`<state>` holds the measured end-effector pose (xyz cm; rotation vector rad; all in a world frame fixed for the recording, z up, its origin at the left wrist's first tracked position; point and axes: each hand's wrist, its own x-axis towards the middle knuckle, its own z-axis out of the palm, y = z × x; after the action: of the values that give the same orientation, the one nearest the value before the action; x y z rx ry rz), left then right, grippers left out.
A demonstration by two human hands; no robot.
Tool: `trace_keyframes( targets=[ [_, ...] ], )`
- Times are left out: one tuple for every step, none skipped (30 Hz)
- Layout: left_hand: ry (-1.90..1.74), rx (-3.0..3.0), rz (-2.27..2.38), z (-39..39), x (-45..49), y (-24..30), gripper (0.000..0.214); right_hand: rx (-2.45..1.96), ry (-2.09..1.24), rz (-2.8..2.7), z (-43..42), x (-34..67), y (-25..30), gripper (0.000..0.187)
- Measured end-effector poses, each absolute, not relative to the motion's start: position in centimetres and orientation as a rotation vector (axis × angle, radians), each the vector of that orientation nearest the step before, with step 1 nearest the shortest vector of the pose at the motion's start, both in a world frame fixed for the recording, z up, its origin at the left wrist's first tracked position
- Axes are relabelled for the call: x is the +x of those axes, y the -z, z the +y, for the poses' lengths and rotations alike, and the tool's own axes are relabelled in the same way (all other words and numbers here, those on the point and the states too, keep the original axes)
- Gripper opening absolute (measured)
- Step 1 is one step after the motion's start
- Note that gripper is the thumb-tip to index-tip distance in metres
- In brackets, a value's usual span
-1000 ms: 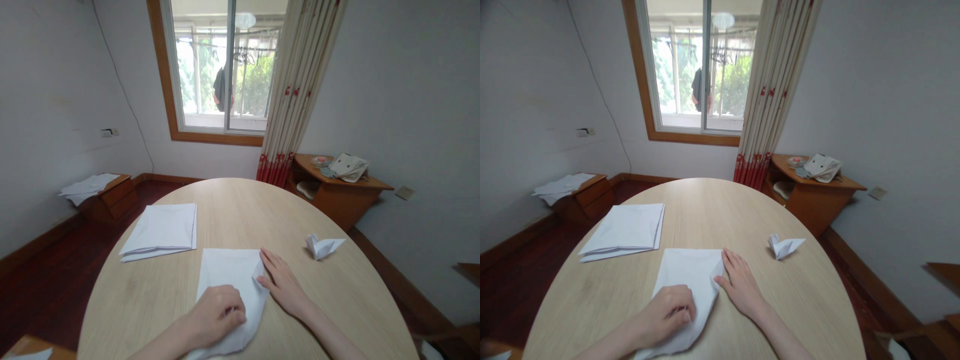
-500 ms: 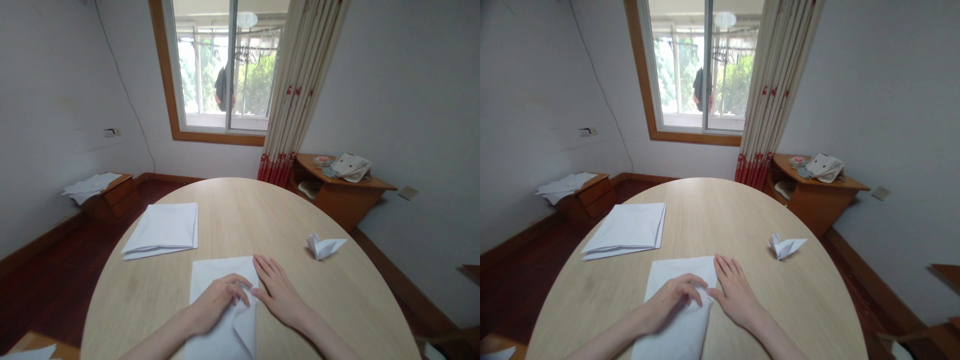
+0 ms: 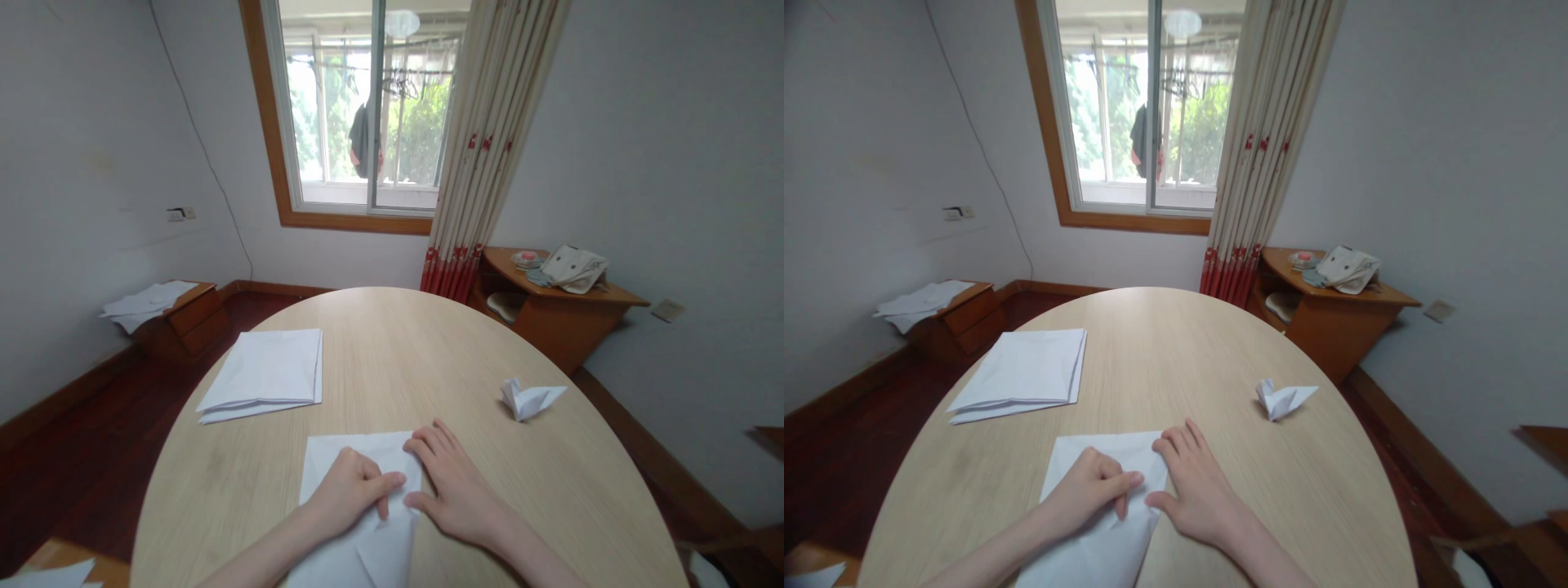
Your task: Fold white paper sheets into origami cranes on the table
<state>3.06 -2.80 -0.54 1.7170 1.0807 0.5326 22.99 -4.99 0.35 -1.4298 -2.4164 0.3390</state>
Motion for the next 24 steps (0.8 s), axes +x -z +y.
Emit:
trace_keyframes(
  targets=[
    [-0.506, 1.722, 1.128, -2.85, 3.19, 0.54, 0.056, -1.420, -0.356, -2.414, -5.00, 22.92, -0.43, 0.040],
    [-0.476, 1.731, 1.169, -2.89, 3.33, 0.53, 0.053, -1.416, -0.369, -2.409, -5.00, 22.86, -0.46, 0.036],
    [-0.444, 1.744, 1.206, -2.91, 3.48, 0.50, 0.050, -1.418, -0.377, -2.402, -4.99, 22.81, -0.45, 0.032],
    [-0.417, 1.763, 1.237, -2.92, 3.61, 0.46, 0.047, -1.425, -0.381, -2.393, -4.98, 22.77, -0.41, 0.028],
    [-0.402, 1.790, 1.260, -2.93, 3.73, 0.41, 0.044, -1.435, -0.385, -2.385, -4.97, 22.73, -0.35, 0.025],
    [-0.395, 1.823, 1.274, -2.93, 3.81, 0.35, 0.041, -1.444, -0.392, -2.377, -4.98, 22.70, -0.27, 0.022],
    [-0.397, 1.859, 1.282, -2.94, 3.86, 0.30, 0.039, -1.449, -0.400, -2.371, -4.99, 22.67, -0.19, 0.021],
    [-0.409, 1.901, 1.281, -2.96, 3.88, 0.27, 0.038, -1.452, -0.408, -2.367, -5.00, 22.65, -0.12, 0.019],
    [-0.431, 1.944, 1.273, -3.00, 3.86, 0.25, 0.037, -1.452, -0.413, -2.366, -5.02, 22.62, -0.06, 0.017],
    [-0.456, 1.980, 1.256, -3.07, 3.81, 0.26, 0.035, -1.450, -0.417, -2.367, -5.04, 22.59, -0.01, 0.015],
    [-0.475, 2.001, 1.232, -3.16, 3.75, 0.29, 0.033, -1.450, -0.420, -2.372, -5.05, 22.57, 0.02, 0.012],
    [-0.487, 2.008, 1.207, -3.27, 3.68, 0.33, 0.030, -1.450, -0.423, -2.378, -5.05, 22.54, 0.04, 0.011],
    [-0.490, 2.006, 1.184, -3.39, 3.61, 0.38, 0.027, -1.453, -0.427, -2.384, -5.05, 22.51, 0.04, 0.010],
    [-0.473, 2.003, 1.166, -3.51, 3.56, 0.43, 0.026, -1.454, -0.431, -2.391, -5.03, 22.48, 0.04, 0.010],
    [-0.439, 2.004, 1.159, -3.60, 3.53, 0.47, 0.027, -1.455, -0.434, -2.397, -5.00, 22.46, 0.03, 0.010],
    [-0.399, 2.012, 1.162, -3.68, 3.53, 0.50, 0.028, -1.456, -0.435, -2.401, -4.97, 22.45, 0.02, 0.010],
    [-0.361, 2.021, 1.176, -3.71, 3.54, 0.51, 0.029, -1.455, -0.435, -2.406, -4.92, 22.46, 0.02, 0.010],
    [-0.329, 2.027, 1.192, -3.71, 3.55, 0.50, 0.028, -1.451, -0.436, -2.410, -4.87, 22.49, 0.02, 0.009],
    [-0.311, 2.028, 1.203, -3.67, 3.57, 0.45, 0.026, -1.445, -0.438, -2.414, -4.82, 22.52, 0.03, 0.009],
    [-0.306, 2.026, 1.207, -3.60, 3.59, 0.38, 0.023, -1.440, -0.440, -2.417, -4.78, 22.57, 0.05, 0.008],
    [-0.302, 2.022, 1.205, -3.49, 3.60, 0.27, 0.020, -1.435, -0.442, -2.418, -4.74, 22.61, 0.09, 0.009],
    [-0.291, 2.017, 1.201, -3.37, 3.61, 0.14, 0.017, -1.432, -0.445, -2.418, -4.70, 22.65, 0.13, 0.009],
    [-0.275, 2.013, 1.199, -3.22, 3.61, 0.00, 0.015, -1.430, -0.447, -2.416, -4.68, 22.69, 0.19, 0.009],
    [-0.247, 2.003, 1.202, -3.08, 3.62, -0.14, 0.014, -1.428, -0.451, -2.414, -4.66, 22.71, 0.26, 0.010]
  ],
)
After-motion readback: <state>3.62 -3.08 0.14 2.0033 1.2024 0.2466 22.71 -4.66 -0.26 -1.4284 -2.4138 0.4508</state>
